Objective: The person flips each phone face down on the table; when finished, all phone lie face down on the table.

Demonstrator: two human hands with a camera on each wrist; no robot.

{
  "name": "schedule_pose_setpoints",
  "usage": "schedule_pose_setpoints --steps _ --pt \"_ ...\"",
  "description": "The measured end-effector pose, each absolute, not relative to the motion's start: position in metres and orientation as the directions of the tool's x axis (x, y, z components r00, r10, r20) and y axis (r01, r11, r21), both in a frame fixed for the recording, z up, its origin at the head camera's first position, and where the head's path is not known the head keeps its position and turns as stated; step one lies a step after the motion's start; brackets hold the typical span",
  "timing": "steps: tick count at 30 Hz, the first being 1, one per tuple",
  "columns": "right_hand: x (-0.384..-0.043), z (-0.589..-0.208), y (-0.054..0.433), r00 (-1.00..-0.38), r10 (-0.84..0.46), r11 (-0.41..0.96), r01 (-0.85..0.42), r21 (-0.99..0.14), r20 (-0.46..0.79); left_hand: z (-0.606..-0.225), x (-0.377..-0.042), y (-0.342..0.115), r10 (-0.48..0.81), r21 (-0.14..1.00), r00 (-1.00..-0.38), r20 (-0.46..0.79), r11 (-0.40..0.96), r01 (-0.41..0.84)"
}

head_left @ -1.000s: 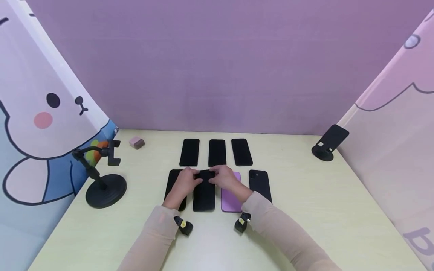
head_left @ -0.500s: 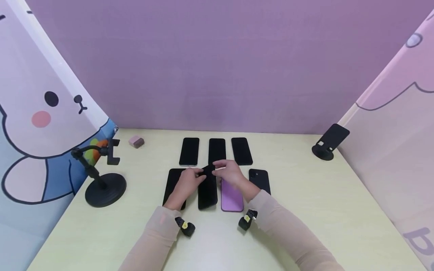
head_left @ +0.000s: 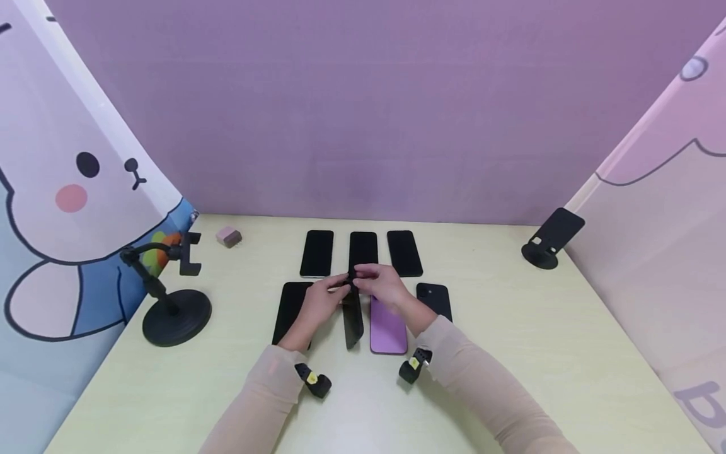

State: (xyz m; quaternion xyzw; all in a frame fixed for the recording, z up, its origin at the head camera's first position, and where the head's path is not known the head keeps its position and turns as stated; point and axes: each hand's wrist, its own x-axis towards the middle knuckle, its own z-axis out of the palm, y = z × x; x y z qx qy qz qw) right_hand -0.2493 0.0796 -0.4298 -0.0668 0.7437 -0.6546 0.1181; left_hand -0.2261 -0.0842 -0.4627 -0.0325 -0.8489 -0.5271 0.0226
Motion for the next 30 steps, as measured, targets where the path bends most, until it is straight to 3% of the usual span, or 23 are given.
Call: schedule_pose_setpoints --steps 9,17,30 --pt "-0.248 -0.427 0.077 -0.957 -0.277 0.046 0.079 -0.996 -0.088 -0.462 -0.227 -0.081 0.007 0.97 -0.998 0.058 0.234 0.058" --pt "-0.25 -0.432 0.075 -0.951 -0.297 0.01 0.085 -0.996 -0.084 -0.459 -0.225 -0.083 -0.012 0.987 -0.999 0.03 0.159 0.028" --pt "-0.251 -0.44 0.07 -0.938 -0.34 0.115 0.031 -0.993 -0.068 -0.453 -0.225 -0.083 -0.046 0.998 -0.999 -0.026 0.059 -0.028"
